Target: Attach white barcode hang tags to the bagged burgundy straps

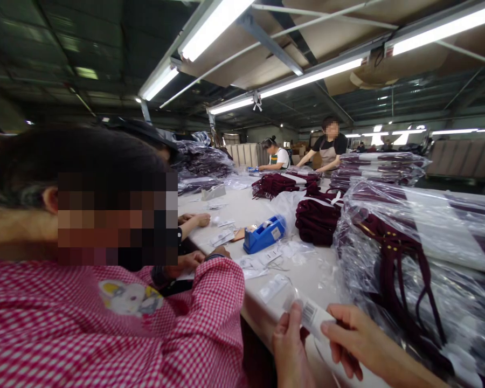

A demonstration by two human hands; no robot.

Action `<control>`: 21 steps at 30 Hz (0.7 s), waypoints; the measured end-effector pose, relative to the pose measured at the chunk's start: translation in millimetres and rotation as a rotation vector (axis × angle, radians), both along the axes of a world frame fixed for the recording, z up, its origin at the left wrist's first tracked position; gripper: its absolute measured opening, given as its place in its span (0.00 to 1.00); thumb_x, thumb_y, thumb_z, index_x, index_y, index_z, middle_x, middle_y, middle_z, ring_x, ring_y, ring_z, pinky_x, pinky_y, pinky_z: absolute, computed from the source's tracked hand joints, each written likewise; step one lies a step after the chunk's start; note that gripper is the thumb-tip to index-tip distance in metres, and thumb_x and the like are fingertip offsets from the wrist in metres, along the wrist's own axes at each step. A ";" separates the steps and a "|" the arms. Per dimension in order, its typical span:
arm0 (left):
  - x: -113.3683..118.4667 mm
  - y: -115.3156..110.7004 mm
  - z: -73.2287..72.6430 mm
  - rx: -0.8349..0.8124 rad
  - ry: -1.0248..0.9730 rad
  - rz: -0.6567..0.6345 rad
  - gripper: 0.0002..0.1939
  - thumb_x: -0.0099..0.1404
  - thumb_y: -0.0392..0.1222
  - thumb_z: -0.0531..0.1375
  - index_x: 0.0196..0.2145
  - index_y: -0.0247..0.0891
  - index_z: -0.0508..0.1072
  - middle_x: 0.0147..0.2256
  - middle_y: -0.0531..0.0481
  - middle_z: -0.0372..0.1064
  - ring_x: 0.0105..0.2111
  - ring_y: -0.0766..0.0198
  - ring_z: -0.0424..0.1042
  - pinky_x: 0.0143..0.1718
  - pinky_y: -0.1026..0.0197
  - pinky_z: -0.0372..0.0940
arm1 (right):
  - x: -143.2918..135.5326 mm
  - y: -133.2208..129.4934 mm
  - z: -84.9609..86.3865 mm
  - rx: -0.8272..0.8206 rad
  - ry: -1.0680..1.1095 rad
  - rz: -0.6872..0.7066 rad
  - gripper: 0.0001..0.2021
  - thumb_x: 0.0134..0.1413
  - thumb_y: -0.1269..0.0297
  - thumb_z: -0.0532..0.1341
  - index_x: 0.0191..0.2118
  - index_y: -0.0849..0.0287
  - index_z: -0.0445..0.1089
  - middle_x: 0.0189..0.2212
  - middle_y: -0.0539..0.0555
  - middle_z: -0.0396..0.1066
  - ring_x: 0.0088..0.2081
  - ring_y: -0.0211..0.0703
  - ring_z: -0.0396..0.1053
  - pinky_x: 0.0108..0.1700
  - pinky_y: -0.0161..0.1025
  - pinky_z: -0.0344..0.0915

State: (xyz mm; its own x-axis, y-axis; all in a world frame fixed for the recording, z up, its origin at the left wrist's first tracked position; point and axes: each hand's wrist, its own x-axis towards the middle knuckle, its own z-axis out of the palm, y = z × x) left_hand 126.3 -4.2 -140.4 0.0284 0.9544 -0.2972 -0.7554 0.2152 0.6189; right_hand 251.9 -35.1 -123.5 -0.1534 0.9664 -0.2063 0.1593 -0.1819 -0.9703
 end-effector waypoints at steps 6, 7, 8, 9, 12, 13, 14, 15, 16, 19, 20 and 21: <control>-11.9 7.2 9.8 -0.002 -0.095 -0.019 0.19 0.52 0.45 0.69 0.40 0.34 0.77 0.37 0.40 0.79 0.32 0.59 0.77 0.34 0.61 0.70 | 1.4 -2.8 15.7 -0.037 0.040 0.032 0.09 0.53 0.60 0.56 0.28 0.60 0.63 0.16 0.46 0.68 0.10 0.29 0.59 0.11 0.24 0.52; -12.8 8.9 11.7 -0.003 -0.080 -0.026 0.18 0.52 0.44 0.70 0.39 0.33 0.77 0.35 0.39 0.79 0.31 0.60 0.77 0.33 0.62 0.70 | 1.4 -2.9 16.3 -0.049 0.042 0.037 0.09 0.53 0.60 0.56 0.27 0.60 0.62 0.15 0.46 0.68 0.10 0.29 0.58 0.11 0.24 0.51; -13.0 10.3 13.2 -0.002 -0.056 -0.032 0.17 0.50 0.41 0.70 0.37 0.32 0.77 0.33 0.40 0.80 0.30 0.60 0.77 0.31 0.63 0.69 | 1.0 -2.7 16.1 -0.057 0.045 0.035 0.09 0.52 0.60 0.56 0.28 0.60 0.63 0.15 0.46 0.67 0.10 0.29 0.58 0.11 0.24 0.50; -12.5 11.4 14.4 -0.004 -0.032 -0.033 0.16 0.48 0.38 0.71 0.36 0.32 0.77 0.31 0.40 0.80 0.28 0.61 0.77 0.30 0.64 0.69 | 0.3 -2.5 15.2 -0.059 0.051 0.027 0.09 0.52 0.60 0.56 0.28 0.60 0.63 0.15 0.45 0.67 0.10 0.29 0.58 0.11 0.25 0.50; -7.5 10.9 16.5 -0.029 -0.002 -0.038 0.18 0.44 0.33 0.72 0.35 0.32 0.76 0.29 0.42 0.79 0.29 0.59 0.78 0.30 0.65 0.69 | -3.5 -1.4 10.2 -0.026 0.073 -0.011 0.10 0.53 0.58 0.56 0.30 0.60 0.64 0.15 0.45 0.67 0.10 0.29 0.58 0.11 0.25 0.52; -5.1 9.3 16.6 -0.027 -0.002 -0.043 0.19 0.44 0.33 0.72 0.36 0.33 0.76 0.29 0.42 0.80 0.30 0.59 0.78 0.30 0.65 0.69 | -4.8 -1.1 8.4 -0.013 0.071 -0.019 0.10 0.53 0.58 0.56 0.30 0.60 0.63 0.15 0.45 0.67 0.10 0.29 0.58 0.11 0.25 0.51; -2.6 7.1 16.4 -0.023 0.000 -0.054 0.19 0.45 0.33 0.72 0.37 0.33 0.76 0.29 0.42 0.80 0.31 0.58 0.78 0.31 0.64 0.70 | -6.0 -0.7 7.1 -0.003 0.064 -0.027 0.10 0.53 0.58 0.56 0.29 0.60 0.63 0.15 0.45 0.66 0.10 0.29 0.58 0.11 0.25 0.51; -0.2 4.7 16.0 -0.017 0.002 -0.065 0.18 0.46 0.34 0.72 0.37 0.32 0.76 0.29 0.42 0.80 0.30 0.59 0.78 0.32 0.64 0.70 | -7.0 -0.2 6.2 0.000 0.056 -0.036 0.11 0.53 0.57 0.57 0.29 0.60 0.63 0.15 0.45 0.66 0.10 0.29 0.58 0.11 0.25 0.51; 2.2 2.1 15.3 -0.008 0.005 -0.081 0.18 0.46 0.34 0.72 0.36 0.32 0.76 0.30 0.41 0.80 0.30 0.59 0.78 0.32 0.64 0.70 | -7.9 0.4 6.1 0.000 0.054 -0.046 0.11 0.53 0.57 0.57 0.30 0.60 0.64 0.15 0.45 0.66 0.10 0.30 0.59 0.11 0.25 0.51; 7.7 -3.8 12.4 0.022 0.009 -0.140 0.18 0.47 0.38 0.72 0.36 0.31 0.76 0.29 0.42 0.79 0.22 0.62 0.75 0.24 0.64 0.69 | -9.7 2.5 9.4 -0.004 0.102 -0.076 0.14 0.53 0.54 0.58 0.37 0.61 0.65 0.16 0.45 0.66 0.11 0.30 0.59 0.12 0.26 0.53; 8.7 -4.6 11.6 0.031 0.013 -0.154 0.19 0.47 0.41 0.72 0.36 0.31 0.76 0.27 0.44 0.79 0.18 0.64 0.73 0.19 0.65 0.67 | -10.2 3.0 11.1 -0.005 0.136 -0.078 0.15 0.53 0.53 0.59 0.40 0.60 0.65 0.17 0.44 0.67 0.12 0.31 0.60 0.13 0.26 0.54; 9.2 -4.9 10.9 0.035 0.016 -0.159 0.19 0.47 0.42 0.72 0.37 0.31 0.76 0.26 0.44 0.78 0.15 0.65 0.70 0.16 0.65 0.64 | -10.5 3.2 12.6 -0.005 0.178 -0.078 0.17 0.52 0.52 0.60 0.42 0.60 0.64 0.18 0.44 0.67 0.13 0.31 0.61 0.14 0.27 0.56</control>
State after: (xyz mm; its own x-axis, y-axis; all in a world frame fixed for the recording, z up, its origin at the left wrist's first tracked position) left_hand 135.5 -9.1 -129.5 0.1755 0.9481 -0.2651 -0.7035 0.3092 0.6400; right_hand 241.4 -31.9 -111.0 -0.1126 0.9759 -0.1871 -0.0297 -0.1915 -0.9810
